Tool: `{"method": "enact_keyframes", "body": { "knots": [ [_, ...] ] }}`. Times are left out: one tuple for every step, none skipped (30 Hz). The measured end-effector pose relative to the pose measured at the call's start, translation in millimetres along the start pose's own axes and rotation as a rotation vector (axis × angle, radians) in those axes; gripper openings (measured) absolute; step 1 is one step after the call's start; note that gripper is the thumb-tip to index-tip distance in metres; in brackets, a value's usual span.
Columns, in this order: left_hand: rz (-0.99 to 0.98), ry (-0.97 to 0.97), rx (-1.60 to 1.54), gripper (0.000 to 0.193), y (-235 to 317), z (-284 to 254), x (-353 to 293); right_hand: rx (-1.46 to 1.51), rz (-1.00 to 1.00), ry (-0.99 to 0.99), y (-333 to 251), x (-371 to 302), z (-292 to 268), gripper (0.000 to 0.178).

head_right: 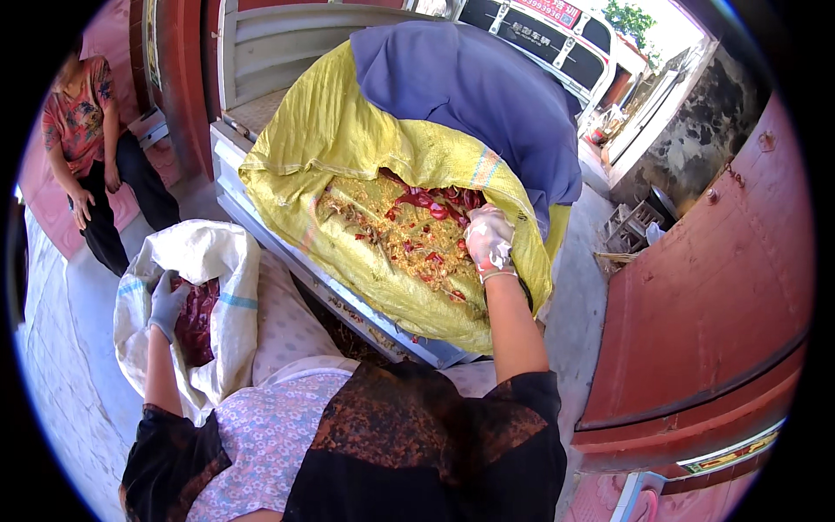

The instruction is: The person sorts and trims red chili peppers by hand and using shears, moving them between bags on the back of a truck.

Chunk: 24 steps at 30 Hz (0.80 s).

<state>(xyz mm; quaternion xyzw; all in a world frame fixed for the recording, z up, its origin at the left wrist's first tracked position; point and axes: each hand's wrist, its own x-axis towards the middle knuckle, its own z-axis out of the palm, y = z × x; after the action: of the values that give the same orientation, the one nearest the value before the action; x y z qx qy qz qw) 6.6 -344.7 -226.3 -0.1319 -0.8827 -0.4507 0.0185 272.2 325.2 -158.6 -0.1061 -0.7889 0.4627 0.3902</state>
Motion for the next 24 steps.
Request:
{"method": "enact_keyframes", "body": {
  "knots": [
    [0.042,-0.009,-0.013,0.044,3,7,4,-0.174,-0.032,0.015,-14,-1,5,0.009],
    [0.111,0.001,-0.022,0.047,6,16,7,-0.349,-0.066,0.032,-29,-2,9,0.011],
    [0.186,0.006,-0.036,0.051,26,29,7,-0.531,-0.111,0.044,-48,-6,9,0.011],
    [0.251,0.015,-0.036,0.051,47,38,8,-0.714,-0.154,0.067,-66,-10,9,0.011],
    [0.316,0.024,-0.037,0.051,67,47,7,-0.899,-0.209,0.078,-85,-14,9,0.007],
    [0.309,-0.008,-0.066,0.051,80,55,5,-1.078,-0.268,0.086,-103,-17,10,0.005],
    [0.301,-0.04,-0.093,0.051,90,62,4,-1.256,-0.328,0.093,-123,-19,13,0.006],
    [0.296,-0.073,-0.173,0.049,91,73,2,-1.191,-0.195,0.033,-143,-21,16,0.012],
    [0.367,-0.126,-0.216,0.048,113,84,-2,-0.937,0.042,0.063,-125,-17,0,0.02],
    [0.41,-0.174,-0.219,0.048,129,88,-14,-1.033,0.011,0.057,-150,-22,9,0.021],
    [0.423,-0.239,-0.298,0.047,151,95,-25,-1.129,-0.024,0.057,-182,-28,17,0.021],
    [0.396,-0.314,-0.336,0.05,185,94,-38,-1.094,-0.043,0.078,-187,-32,15,0.017],
    [0.444,-0.339,-0.346,0.051,202,100,-42,-1.05,-0.11,0.089,-188,-34,15,0.016],
    [0.499,-0.299,-0.28,0.052,226,101,-48,-1.011,-0.176,0.105,-189,-35,13,0.016],
    [0.555,-0.259,-0.214,0.052,249,98,-54,-0.956,-0.164,0.123,-190,-35,11,0.014],
    [0.567,-0.27,-0.239,0.052,264,99,-56,-0.896,-0.159,0.134,-191,-34,11,0.013],
    [0.58,-0.282,-0.265,0.052,275,100,-57,-0.821,-0.076,0.146,-191,-32,12,0.012],
    [0.597,-0.318,-0.325,0.051,283,103,-58,-0.787,-0.066,0.151,-192,-28,13,0.011],
    [0.667,-0.321,-0.34,0.051,290,107,-58,-0.754,-0.054,0.161,-194,-25,13,0.01],
    [0.731,-0.318,-0.355,0.052,301,108,-57,-0.759,-0.11,0.164,-198,-23,12,0.01],
    [0.789,-0.325,-0.368,0.054,313,108,-58,-0.77,-0.171,0.123,-210,-29,16,0.009],
    [0.829,-0.321,-0.367,0.055,322,107,-61,-0.772,-0.233,0.079,-222,-34,22,0.009],
    [0.869,-0.316,-0.368,0.056,331,107,-63,-0.773,-0.296,0.028,-235,-38,28,0.009],
    [0.922,-0.317,-0.37,0.057,340,107,-64,-0.821,-0.383,-0.051,-243,-42,29,0.009]
  ]
}}
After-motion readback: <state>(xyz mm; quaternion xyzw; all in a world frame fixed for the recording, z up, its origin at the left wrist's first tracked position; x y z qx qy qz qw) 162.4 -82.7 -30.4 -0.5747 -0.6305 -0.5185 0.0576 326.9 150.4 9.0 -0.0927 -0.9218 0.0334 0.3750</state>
